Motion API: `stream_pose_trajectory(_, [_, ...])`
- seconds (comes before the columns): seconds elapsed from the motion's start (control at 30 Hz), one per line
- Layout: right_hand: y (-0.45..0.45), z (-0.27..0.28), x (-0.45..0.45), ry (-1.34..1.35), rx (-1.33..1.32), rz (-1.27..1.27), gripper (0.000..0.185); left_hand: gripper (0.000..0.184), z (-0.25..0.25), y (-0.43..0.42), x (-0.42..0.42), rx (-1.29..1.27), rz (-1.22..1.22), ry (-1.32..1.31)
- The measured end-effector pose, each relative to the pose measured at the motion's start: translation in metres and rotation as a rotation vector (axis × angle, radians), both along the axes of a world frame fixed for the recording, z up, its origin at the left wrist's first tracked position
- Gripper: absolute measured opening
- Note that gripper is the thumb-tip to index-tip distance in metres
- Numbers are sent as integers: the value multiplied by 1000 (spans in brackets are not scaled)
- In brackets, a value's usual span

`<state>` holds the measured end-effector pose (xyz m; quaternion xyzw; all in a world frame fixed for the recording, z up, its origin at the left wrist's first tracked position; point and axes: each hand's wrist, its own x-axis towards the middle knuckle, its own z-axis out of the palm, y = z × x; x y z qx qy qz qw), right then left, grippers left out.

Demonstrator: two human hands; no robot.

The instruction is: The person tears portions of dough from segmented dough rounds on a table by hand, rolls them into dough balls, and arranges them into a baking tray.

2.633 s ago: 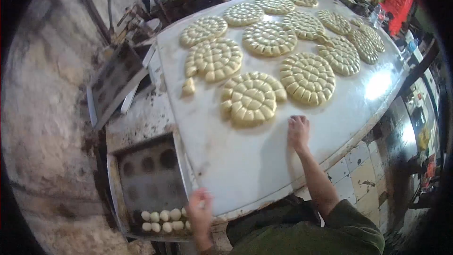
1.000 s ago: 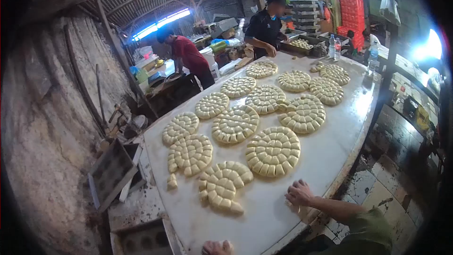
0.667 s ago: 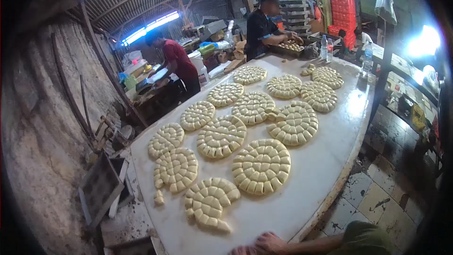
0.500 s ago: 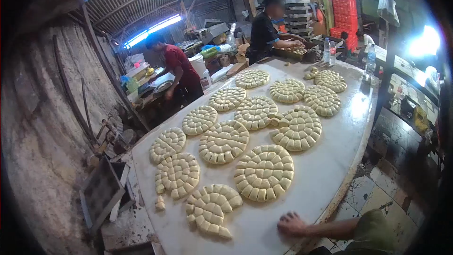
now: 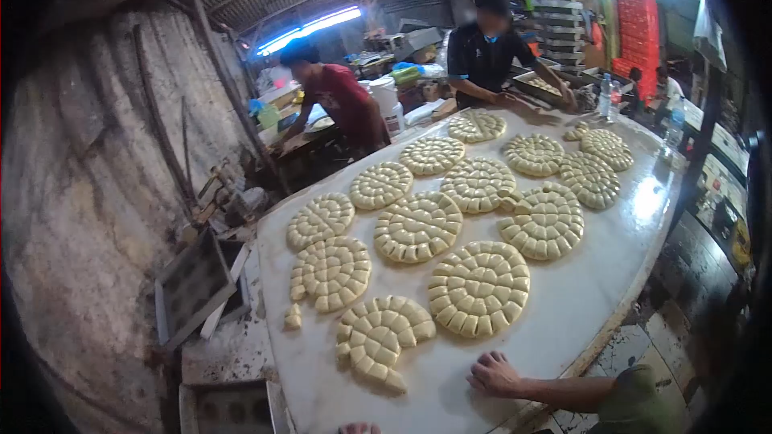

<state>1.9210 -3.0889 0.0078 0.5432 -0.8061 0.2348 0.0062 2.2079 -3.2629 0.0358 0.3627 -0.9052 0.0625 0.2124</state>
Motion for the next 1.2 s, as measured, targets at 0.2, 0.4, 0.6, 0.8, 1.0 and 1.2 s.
stream_pose_trajectory(0.2, [-53,-38,83,-297,-36,232,16,16,-24,31,-55,583,-117,219])
stream_pose_trajectory(0.4, [23,-9,-11,65,105,183,16,20,-33,-7,22,67,-29,6])
stream_pose_trajectory(0.6, [-69,-17,15,-234,-124,66,21,16,-56,-19,-69,447,-213,437])
stream_pose_trajectory(0.8, [17,-14,78,-106,-143,352,19,13,-56,6,6,341,-271,220])
stream_pose_trajectory(1.0, [30,12,55,50,567,348,27,20,-23,8,-38,463,-345,222])
stream_pose_trajectory(1.2, [-101,112,143,-887,273,242,27,20,-18,33,64,623,-256,-139])
